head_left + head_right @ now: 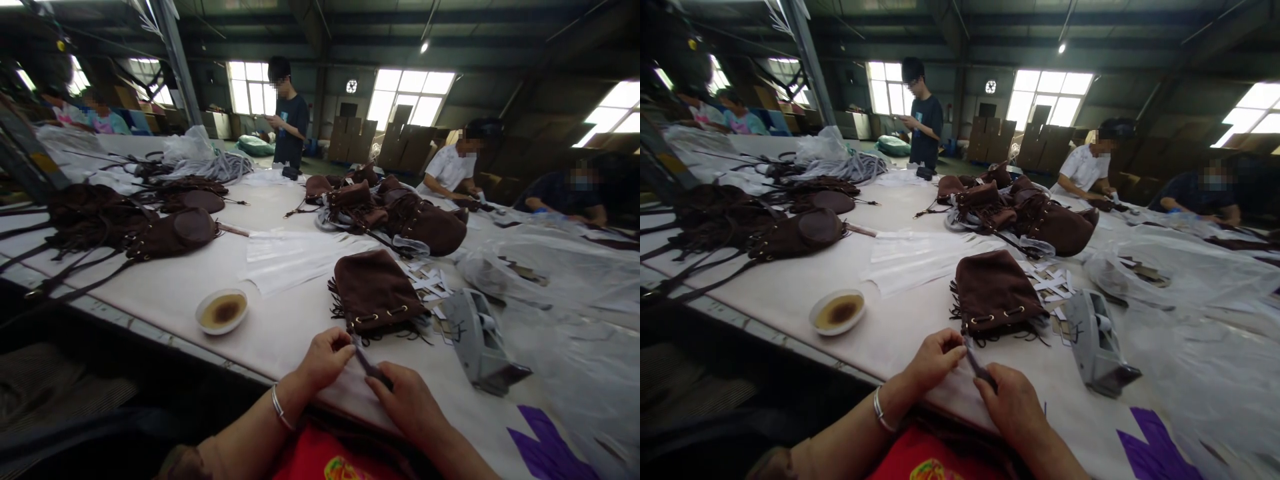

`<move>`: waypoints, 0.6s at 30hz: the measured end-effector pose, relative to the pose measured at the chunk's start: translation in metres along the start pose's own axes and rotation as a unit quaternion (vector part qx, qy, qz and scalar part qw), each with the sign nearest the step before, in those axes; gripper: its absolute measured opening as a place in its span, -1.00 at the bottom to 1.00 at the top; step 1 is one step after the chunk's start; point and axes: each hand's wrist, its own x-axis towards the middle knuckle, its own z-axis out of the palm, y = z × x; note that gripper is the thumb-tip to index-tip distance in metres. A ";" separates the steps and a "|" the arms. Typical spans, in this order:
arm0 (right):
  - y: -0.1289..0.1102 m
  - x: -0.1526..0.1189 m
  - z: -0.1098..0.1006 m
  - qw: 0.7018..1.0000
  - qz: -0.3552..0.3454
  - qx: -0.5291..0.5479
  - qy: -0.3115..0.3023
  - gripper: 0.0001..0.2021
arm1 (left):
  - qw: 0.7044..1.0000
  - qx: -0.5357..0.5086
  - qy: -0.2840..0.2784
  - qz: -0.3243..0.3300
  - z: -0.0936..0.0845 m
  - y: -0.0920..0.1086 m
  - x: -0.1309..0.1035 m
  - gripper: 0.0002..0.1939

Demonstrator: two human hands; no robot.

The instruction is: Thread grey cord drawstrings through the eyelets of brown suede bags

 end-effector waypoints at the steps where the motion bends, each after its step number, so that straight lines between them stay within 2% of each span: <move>1: 0.000 0.000 0.002 1.000 -0.002 -0.003 0.003 -0.78 | 1.000 0.014 0.003 0.006 0.000 0.001 0.001 -0.90; 3: -0.001 -0.001 0.004 1.000 -0.001 -0.011 -0.002 -0.77 | 0.998 0.058 0.021 0.030 -0.002 0.002 0.004 -0.93; 6: -0.003 -0.002 0.004 1.000 0.000 -0.001 -0.023 -0.75 | 0.987 0.103 0.055 0.108 -0.005 0.001 0.008 -0.93; 9: -0.005 0.003 0.000 0.998 -0.007 0.056 -0.028 -0.76 | 0.978 0.103 0.053 0.174 -0.009 0.000 0.014 -0.90; 12: -0.001 0.018 -0.004 0.994 -0.035 0.098 0.023 -0.69 | 0.983 0.092 0.034 0.155 -0.013 -0.001 0.020 -0.88; 15: 0.001 0.042 -0.009 0.987 -0.089 0.098 0.095 -0.71 | 0.987 0.088 0.034 0.133 -0.014 -0.001 0.023 -0.87; 18: -0.004 0.064 -0.014 0.980 -0.156 0.060 0.113 -0.75 | 0.986 0.090 0.035 0.138 -0.014 0.000 0.025 -0.85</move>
